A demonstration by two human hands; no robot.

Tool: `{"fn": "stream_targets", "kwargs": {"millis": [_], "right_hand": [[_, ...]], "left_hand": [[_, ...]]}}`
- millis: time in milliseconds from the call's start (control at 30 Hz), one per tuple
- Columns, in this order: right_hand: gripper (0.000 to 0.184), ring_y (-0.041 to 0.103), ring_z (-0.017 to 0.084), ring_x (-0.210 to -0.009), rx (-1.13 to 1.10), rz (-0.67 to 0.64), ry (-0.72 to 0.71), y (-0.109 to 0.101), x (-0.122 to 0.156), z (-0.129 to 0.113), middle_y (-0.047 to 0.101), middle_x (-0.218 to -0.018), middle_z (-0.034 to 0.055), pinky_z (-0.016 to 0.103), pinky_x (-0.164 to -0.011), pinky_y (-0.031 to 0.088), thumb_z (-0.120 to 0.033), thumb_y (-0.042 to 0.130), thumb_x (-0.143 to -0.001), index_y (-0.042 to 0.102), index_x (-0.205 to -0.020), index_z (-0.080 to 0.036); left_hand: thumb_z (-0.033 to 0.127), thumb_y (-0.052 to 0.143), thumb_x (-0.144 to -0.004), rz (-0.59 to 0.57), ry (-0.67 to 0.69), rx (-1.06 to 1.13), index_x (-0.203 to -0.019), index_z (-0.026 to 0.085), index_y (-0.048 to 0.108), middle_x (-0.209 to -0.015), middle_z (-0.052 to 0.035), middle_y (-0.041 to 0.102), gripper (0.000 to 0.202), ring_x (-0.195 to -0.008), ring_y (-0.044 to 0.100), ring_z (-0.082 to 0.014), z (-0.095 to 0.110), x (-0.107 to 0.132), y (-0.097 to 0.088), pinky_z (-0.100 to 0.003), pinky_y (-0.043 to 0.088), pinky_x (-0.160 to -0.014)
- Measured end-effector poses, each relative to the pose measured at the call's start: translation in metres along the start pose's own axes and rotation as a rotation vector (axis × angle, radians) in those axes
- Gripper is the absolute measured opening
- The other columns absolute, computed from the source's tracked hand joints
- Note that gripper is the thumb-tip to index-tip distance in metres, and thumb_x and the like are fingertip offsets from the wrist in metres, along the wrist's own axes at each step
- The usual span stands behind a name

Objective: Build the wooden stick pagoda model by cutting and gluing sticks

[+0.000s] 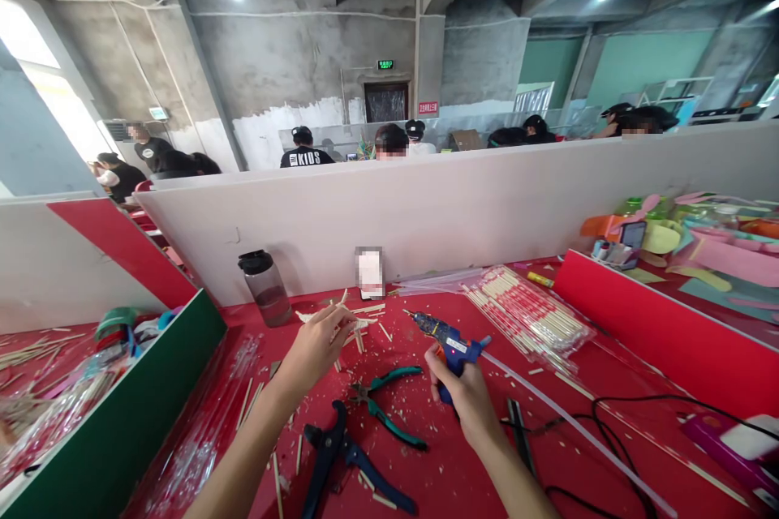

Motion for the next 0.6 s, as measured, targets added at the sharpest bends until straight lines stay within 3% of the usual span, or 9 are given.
{"fn": "stream_targets", "kwargs": {"millis": [133,267,433,600], "right_hand": [[0.042,0.050,0.012,-0.044,-0.030,0.037,-0.012,0.011,-0.015,-0.011,0.058,-0.057,-0.0048,0.025,-0.045,0.041,-0.051,0.083,-0.066,0.062,-0.083,-0.019],[0.039,0.058,0.016,-0.055,-0.028,-0.024,0.006,0.040,-0.041,-0.021,0.071,-0.077,0.0022,0.028,-0.055,0.049,-0.045,0.085,-0.062,0.064,-0.084,-0.019],[0.045,0.067,0.021,-0.071,-0.017,-0.132,-0.003,0.075,-0.066,-0.013,0.075,-0.090,0.0071,0.035,-0.072,0.056,-0.046,0.086,-0.060,0.067,-0.087,-0.017],[0.042,0.068,0.023,-0.077,0.026,-0.178,-0.001,0.084,-0.071,0.002,0.075,-0.093,0.0070,0.035,-0.074,0.055,-0.046,0.085,-0.063,0.068,-0.090,-0.018]], "left_hand": [[0.027,0.049,-0.097,-0.018,0.001,0.011,-0.097,0.024,0.064,-0.100,-0.0039,0.072,0.016,-0.087,0.066,-0.0200,-0.001,-0.001,0.003,-0.028,0.048,-0.074],[0.018,0.048,-0.093,-0.014,-0.031,0.006,-0.095,0.023,0.062,-0.094,-0.0043,0.072,0.016,-0.081,0.066,-0.0202,-0.004,-0.003,0.009,-0.028,0.047,-0.070],[0.022,0.048,-0.097,-0.009,-0.023,0.022,-0.092,0.023,0.059,-0.090,-0.0032,0.070,0.012,-0.077,0.065,-0.0199,0.000,0.000,0.017,-0.028,0.048,-0.067],[0.026,0.044,-0.102,0.034,0.103,-0.145,-0.096,0.024,0.058,-0.091,-0.0024,0.070,0.016,-0.084,0.065,-0.0214,0.002,0.007,0.024,-0.031,0.048,-0.074]]}}
Point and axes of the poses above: each hand's wrist, its own x-axis away from the middle knuckle, its own y-axis out of the palm, z = x × y, the point moved 7 cm from there along -x, towards the middle knuckle
